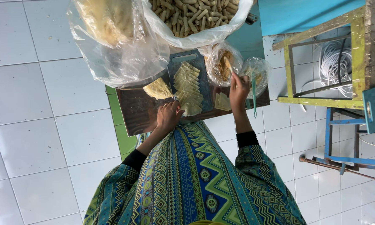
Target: The person sits at a table and uses a green plastic scraper to cut a flattened sheet of dough into triangular pieces on a cutting board. They then fold the dough triangles by hand into filled, layered shapes and set the finished pieces on the board, working one piece at a time.
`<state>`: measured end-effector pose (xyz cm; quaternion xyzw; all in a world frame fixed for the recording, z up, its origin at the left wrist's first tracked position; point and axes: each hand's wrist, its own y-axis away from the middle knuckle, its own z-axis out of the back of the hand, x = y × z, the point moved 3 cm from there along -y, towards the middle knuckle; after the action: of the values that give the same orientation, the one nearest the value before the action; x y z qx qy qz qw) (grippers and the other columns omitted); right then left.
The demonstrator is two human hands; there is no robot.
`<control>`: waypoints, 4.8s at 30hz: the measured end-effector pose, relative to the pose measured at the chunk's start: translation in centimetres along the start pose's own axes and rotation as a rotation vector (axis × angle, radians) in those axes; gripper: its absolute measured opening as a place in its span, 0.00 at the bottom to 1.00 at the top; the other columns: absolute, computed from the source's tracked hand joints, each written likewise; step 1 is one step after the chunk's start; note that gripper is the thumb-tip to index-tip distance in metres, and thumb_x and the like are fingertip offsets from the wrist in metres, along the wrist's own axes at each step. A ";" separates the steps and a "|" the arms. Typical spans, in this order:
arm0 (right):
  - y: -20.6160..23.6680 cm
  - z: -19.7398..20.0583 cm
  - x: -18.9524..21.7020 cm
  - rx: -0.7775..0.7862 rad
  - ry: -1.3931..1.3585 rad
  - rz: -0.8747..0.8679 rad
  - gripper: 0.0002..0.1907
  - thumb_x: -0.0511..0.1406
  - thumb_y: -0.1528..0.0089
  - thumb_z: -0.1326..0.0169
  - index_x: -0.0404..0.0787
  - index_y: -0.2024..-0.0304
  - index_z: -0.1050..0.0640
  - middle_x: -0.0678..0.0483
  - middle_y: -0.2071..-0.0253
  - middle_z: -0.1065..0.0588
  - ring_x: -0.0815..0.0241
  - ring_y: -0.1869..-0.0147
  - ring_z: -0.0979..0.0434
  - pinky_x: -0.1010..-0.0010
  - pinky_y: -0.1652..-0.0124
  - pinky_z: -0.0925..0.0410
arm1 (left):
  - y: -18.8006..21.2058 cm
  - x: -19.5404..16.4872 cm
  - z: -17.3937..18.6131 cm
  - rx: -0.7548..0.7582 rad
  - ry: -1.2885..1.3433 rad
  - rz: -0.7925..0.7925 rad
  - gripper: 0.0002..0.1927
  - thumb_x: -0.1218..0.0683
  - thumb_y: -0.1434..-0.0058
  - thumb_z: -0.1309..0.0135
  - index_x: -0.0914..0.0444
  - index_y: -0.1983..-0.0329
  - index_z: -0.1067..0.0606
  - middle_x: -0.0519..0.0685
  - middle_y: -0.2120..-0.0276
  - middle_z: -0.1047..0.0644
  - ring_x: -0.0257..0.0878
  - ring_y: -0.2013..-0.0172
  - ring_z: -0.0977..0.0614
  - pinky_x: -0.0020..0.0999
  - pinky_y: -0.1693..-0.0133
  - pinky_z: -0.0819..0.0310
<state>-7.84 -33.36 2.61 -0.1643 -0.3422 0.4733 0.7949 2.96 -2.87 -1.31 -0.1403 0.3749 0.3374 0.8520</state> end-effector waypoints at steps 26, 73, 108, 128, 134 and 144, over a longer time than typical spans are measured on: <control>-1.6 -1.8 -1.8 0.018 -0.523 -0.489 0.07 0.30 0.32 0.40 0.35 0.52 0.16 0.58 0.69 0.23 0.70 0.68 0.29 0.76 0.66 0.36 | -1.0 0.3 1.0 -0.065 0.074 0.032 0.16 0.51 0.44 0.37 0.59 0.55 0.26 0.44 0.68 0.19 0.45 0.59 0.19 0.45 0.54 0.32; 8.5 6.3 12.2 0.334 -0.306 0.049 0.11 0.25 0.38 0.37 0.37 0.53 0.17 0.53 0.60 0.24 0.59 0.58 0.20 0.72 0.61 0.25 | -0.1 -3.9 -0.8 0.039 0.067 0.095 0.28 0.53 0.44 0.35 0.63 0.45 0.34 0.57 0.56 0.20 0.56 0.53 0.19 0.51 0.51 0.30; 7.8 1.4 11.1 0.482 -0.172 -0.121 0.13 0.35 0.40 0.35 0.36 0.63 0.26 0.45 0.62 0.28 0.50 0.58 0.26 0.61 0.61 0.32 | 0.6 -3.4 1.0 -0.105 0.129 -0.122 0.35 0.54 0.49 0.34 0.57 0.38 0.33 0.41 0.54 0.19 0.46 0.43 0.25 0.48 0.44 0.37; 11.5 0.6 12.3 0.488 -0.547 -0.209 0.13 0.29 0.29 0.49 0.36 0.41 0.31 0.46 0.51 0.25 0.55 0.52 0.18 0.69 0.56 0.26 | 1.9 -3.4 2.4 -0.091 0.023 -0.236 0.16 0.59 0.49 0.37 0.54 0.56 0.21 0.38 0.56 0.17 0.41 0.56 0.24 0.39 0.49 0.34; 11.1 0.4 12.7 0.617 -0.545 -0.158 0.19 0.32 0.29 0.48 0.35 0.37 0.33 0.45 0.50 0.23 0.53 0.50 0.18 0.67 0.56 0.26 | 1.6 -3.0 1.0 -0.171 -0.004 -0.302 0.03 0.55 0.38 0.40 0.55 0.61 0.21 0.40 0.60 0.18 0.42 0.59 0.22 0.39 0.53 0.29; 10.5 -0.5 13.0 0.554 -0.556 -0.244 0.18 0.32 0.31 0.43 0.34 0.42 0.32 0.45 0.50 0.27 0.53 0.48 0.20 0.66 0.52 0.25 | 0.9 -3.7 -0.2 -0.160 0.099 -0.160 0.05 0.54 0.37 0.41 0.60 0.63 0.23 0.50 0.65 0.20 0.50 0.61 0.21 0.46 0.55 0.28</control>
<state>-10.07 -16.86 1.13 0.2318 -0.4205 0.4763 0.7366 0.42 -4.11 1.29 -0.2539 0.3761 0.2899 0.8427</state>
